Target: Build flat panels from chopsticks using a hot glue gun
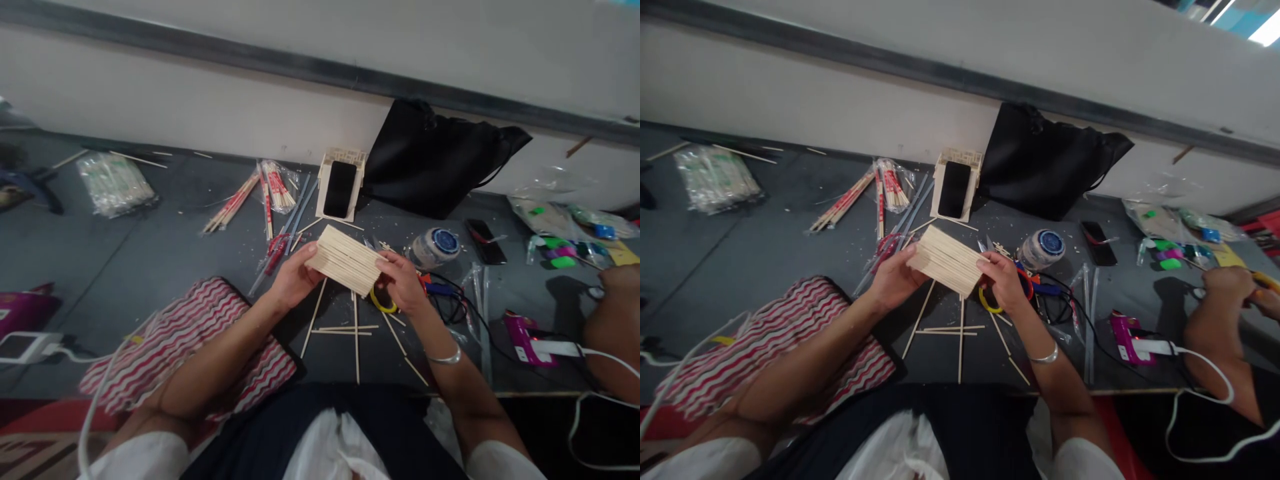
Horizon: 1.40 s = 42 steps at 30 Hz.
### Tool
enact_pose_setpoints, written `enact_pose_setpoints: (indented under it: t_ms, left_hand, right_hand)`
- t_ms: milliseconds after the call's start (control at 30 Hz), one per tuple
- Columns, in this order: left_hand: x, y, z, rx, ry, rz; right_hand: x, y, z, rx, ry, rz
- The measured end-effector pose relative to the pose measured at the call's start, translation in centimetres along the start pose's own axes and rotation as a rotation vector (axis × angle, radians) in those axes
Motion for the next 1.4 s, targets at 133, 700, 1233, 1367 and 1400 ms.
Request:
enact_pose_setpoints:
  t_ms: [133,700,1233,1367,1400]
  left_hand:
    - [-0.4,0.3,-0.1,-0.038,0.155,-0.013]
    - [-1.2,1.2,-0.8,-0.002,0.374,-0.008]
    - [-1.3,1.0,0.5,-0.153,0.316,-0.133]
    - [-1.3,0.9,0.7,-0.147,0.396,-0.181]
    - [-1.3,0.9,0.8,-0.149,0.401,-0.181]
  right_hand:
    - [-1.0,0.4,0.2,-0.015,-0.024,0.035]
    - [-1.6,0.8,0.3,0.012,0.061,-0.095]
    - [-2.5,1.6,1.4,0.038,0.148,-0.102]
    - [-2.4,1.7,1.4,0.034,0.145,-0.107]
    - [-2.4,1.7,1.5,0.03,0.142,-0.109]
Point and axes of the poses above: each hand's wrist, its own y-axis towards the middle knuckle, its own x-axis out of the palm, z = x × y, the point moved 1 cm from there along y, towards the middle knuckle, and after that the axes turned 2 degrees about -y, right-handed, at the moved point
